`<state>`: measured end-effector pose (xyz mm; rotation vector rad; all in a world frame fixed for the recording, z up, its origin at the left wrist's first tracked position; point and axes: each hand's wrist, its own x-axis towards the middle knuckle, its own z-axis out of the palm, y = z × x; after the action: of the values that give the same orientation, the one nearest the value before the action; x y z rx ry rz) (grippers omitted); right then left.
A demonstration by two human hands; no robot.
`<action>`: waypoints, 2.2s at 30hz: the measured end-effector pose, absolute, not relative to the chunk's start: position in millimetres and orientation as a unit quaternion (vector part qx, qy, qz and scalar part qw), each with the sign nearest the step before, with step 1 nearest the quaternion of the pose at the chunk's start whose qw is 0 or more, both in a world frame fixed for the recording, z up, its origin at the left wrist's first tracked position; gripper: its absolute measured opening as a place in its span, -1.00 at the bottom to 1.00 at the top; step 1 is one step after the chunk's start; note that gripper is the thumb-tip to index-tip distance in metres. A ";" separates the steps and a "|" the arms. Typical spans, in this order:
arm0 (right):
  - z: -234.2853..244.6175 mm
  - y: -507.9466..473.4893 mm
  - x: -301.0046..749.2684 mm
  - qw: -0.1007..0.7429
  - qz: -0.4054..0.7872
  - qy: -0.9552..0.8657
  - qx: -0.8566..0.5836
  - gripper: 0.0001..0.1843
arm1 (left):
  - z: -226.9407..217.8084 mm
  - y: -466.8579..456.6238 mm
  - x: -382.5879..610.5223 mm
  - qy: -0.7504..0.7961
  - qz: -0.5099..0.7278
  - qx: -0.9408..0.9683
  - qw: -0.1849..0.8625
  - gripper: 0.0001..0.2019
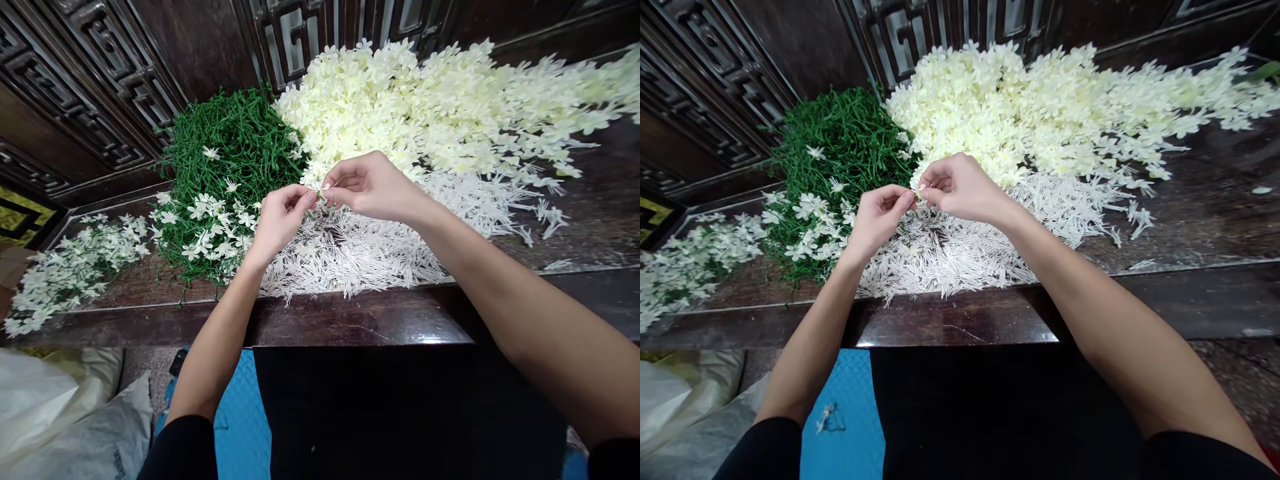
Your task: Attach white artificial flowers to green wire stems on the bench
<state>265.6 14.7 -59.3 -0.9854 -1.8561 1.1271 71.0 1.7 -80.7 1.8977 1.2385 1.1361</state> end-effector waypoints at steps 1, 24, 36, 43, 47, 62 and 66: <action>-59.4 14.6 265.5 0.368 0.437 -0.724 -0.387 -0.92 | -81.3 1.7 71.2 0.464 0.429 0.719 0.288 -0.84; -56.4 10.7 264.4 0.375 0.385 -0.748 -0.390 -0.91 | -82.2 -0.5 72.5 0.433 0.447 0.749 0.228 -0.88; -61.8 11.3 261.7 0.396 0.387 -0.749 -0.365 -0.88 | -91.3 3.2 71.1 0.402 0.470 0.740 0.264 -0.88; -63.0 8.9 259.6 0.413 0.381 -0.744 -0.362 -0.94 | -92.7 3.6 70.1 0.397 0.481 0.734 0.269 -0.89; -66.0 9.1 257.2 0.432 0.360 -0.744 -0.360 -0.90 | -91.6 1.9 72.1 0.391 0.492 0.734 0.258 -0.90; -58.2 3.4 253.8 0.458 0.358 -0.734 -0.351 -0.90 | -93.2 12.6 66.7 0.321 0.508 0.696 0.392 -0.90; -56.1 3.0 254.4 0.449 0.342 -0.749 -0.346 -0.89 | -89.7 12.7 63.4 0.338 0.489 0.690 0.413 -0.80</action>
<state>254.4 3.0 -56.1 -0.8564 -1.8541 0.8466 63.4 12.7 -89.7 1.7355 0.8491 1.2310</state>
